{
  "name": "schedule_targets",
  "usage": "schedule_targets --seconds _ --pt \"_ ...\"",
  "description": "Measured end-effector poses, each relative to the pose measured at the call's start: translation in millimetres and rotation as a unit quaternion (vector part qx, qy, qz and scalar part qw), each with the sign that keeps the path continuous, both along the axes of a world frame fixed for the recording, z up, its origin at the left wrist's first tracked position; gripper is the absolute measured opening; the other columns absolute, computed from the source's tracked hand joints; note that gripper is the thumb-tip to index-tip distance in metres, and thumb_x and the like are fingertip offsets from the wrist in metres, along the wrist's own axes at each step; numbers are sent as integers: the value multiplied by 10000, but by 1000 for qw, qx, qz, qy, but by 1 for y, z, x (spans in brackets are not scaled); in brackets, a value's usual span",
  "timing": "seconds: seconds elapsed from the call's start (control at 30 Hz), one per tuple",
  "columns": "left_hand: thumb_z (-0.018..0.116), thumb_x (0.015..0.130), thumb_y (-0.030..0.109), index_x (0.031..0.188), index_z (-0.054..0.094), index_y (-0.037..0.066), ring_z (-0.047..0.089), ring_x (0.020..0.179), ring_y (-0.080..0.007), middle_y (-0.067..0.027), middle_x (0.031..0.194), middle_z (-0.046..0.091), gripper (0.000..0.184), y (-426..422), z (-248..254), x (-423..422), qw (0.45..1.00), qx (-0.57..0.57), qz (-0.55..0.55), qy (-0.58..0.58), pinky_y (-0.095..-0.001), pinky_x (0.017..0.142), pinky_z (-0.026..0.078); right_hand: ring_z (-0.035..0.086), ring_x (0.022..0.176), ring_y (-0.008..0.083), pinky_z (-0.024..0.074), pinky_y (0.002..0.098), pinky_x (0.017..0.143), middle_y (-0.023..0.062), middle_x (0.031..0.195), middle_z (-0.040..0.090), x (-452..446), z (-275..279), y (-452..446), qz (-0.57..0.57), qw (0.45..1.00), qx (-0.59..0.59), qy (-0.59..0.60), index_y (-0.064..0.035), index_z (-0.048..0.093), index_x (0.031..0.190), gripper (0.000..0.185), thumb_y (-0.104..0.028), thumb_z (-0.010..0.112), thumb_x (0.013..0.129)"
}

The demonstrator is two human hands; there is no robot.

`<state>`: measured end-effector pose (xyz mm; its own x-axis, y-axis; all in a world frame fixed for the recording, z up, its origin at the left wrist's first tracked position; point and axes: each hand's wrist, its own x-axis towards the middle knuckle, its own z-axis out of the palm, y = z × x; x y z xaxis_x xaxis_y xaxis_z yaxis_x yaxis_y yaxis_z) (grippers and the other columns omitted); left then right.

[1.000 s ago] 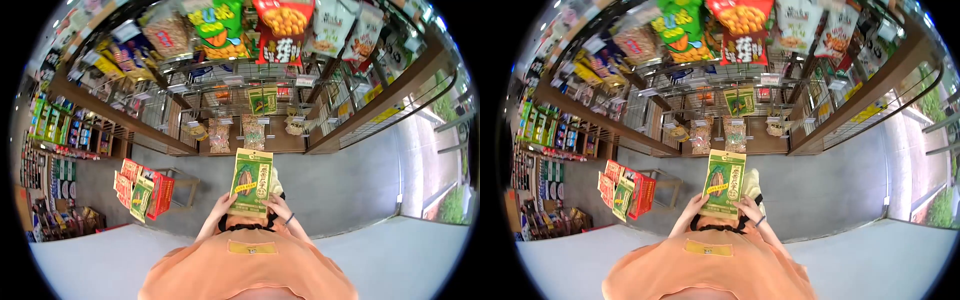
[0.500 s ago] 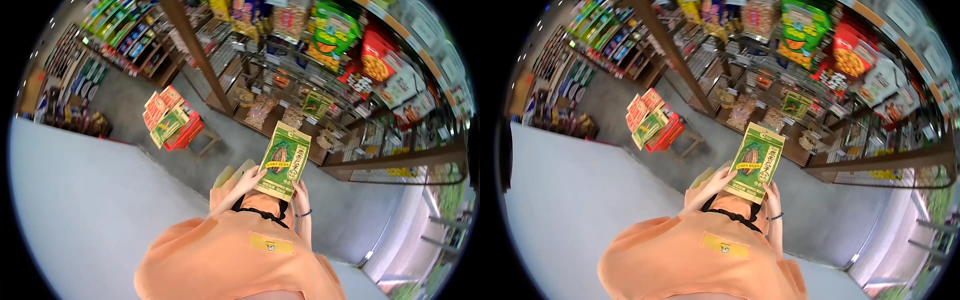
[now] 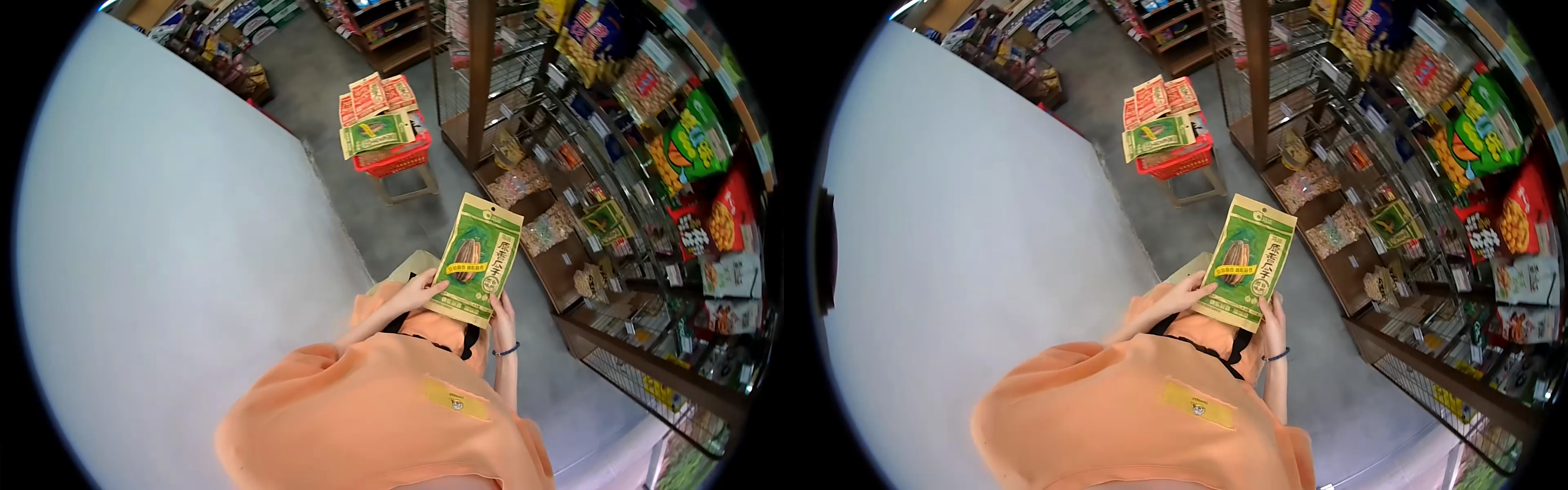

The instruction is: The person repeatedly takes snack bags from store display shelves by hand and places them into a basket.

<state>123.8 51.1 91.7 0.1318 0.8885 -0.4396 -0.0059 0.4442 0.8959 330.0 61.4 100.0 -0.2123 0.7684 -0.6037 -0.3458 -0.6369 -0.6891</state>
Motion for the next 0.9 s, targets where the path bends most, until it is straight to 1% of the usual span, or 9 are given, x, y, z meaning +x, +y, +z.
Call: schedule_targets --seconds 0.03,0.27,0.33,0.43,0.53,0.63,0.73,0.77,0.9 --pt "524 825 225 1074 454 -29 512 842 -118 -74 921 554 362 3 0 -5 1000 -1 8 -1 -239 745 407 461 1032 148 384 257 836 63 1171 447 -3 -8 1 -11 998 25 51 -4 303 1254 449 -171 445 862" --pt "534 822 202 1044 477 -17 498 832 -81 -37 922 547 317 51 2 -48 997 30 25 -61 -222 733 401 473 1018 154 410 273 810 64 1155 462 -46 -10 53 9 999 36 22 -7 301 1254 447 -169 445 863" --pt "534 824 211 1050 472 -15 494 832 -74 -30 920 545 325 73 4 -71 994 -3 53 -97 -217 738 394 490 998 155 421 272 798 70 1135 481 -66 -10 81 45 998 41 23 -5 305 1249 454 -137 472 848" --pt "535 824 230 1063 468 2 495 841 -74 -36 931 550 337 105 -7 -107 990 -32 61 -120 -213 736 388 502 964 143 413 242 801 86 1087 511 -103 -10 119 35 996 79 19 41 307 1226 463 -71 505 823" --pt "533 824 236 1050 466 16 500 842 -78 -46 927 558 323 137 -18 -143 980 -54 92 -171 -211 725 390 520 938 145 416 241 792 96 1063 528 -149 -21 147 1 996 85 8 30 359 1188 443 -64 546 797" --pt "519 834 206 988 475 16 493 825 -71 -35 898 553 248 165 -23 -180 979 -36 98 -172 -202 704 398 519 936 152 421 260 781 91 1039 532 -185 -42 170 14 1000 -16 4 12 422 1107 343 -94 544 804" --pt "540 821 171 966 480 2 497 743 -56 -23 808 556 231 179 -49 -216 986 9 114 -119 -197 665 404 511 953 158 427 260 769 81 1050 519 -220 -59 191 44 998 -36 5 -2 415 1119 352 -120 539 811" --pt "528 826 167 1099 456 -11 505 831 -67 -45 933 570 334 179 -59 -230 989 -2 99 -107 -204 725 403 512 949 166 431 262 767 67 1047 512 -232 -65 197 55 998 -37 11 -22 410 1132 356 -134 531 817" --pt "547 814 164 1048 477 -22 511 811 -58 -45 923 578 307 181 -50 -264 981 -41 149 -116 -201 712 402 503 961 177 428 289 793 62 1042 509 -267 -85 223 115 990 -75 19 -43 399 1137 361 -128 536 813"
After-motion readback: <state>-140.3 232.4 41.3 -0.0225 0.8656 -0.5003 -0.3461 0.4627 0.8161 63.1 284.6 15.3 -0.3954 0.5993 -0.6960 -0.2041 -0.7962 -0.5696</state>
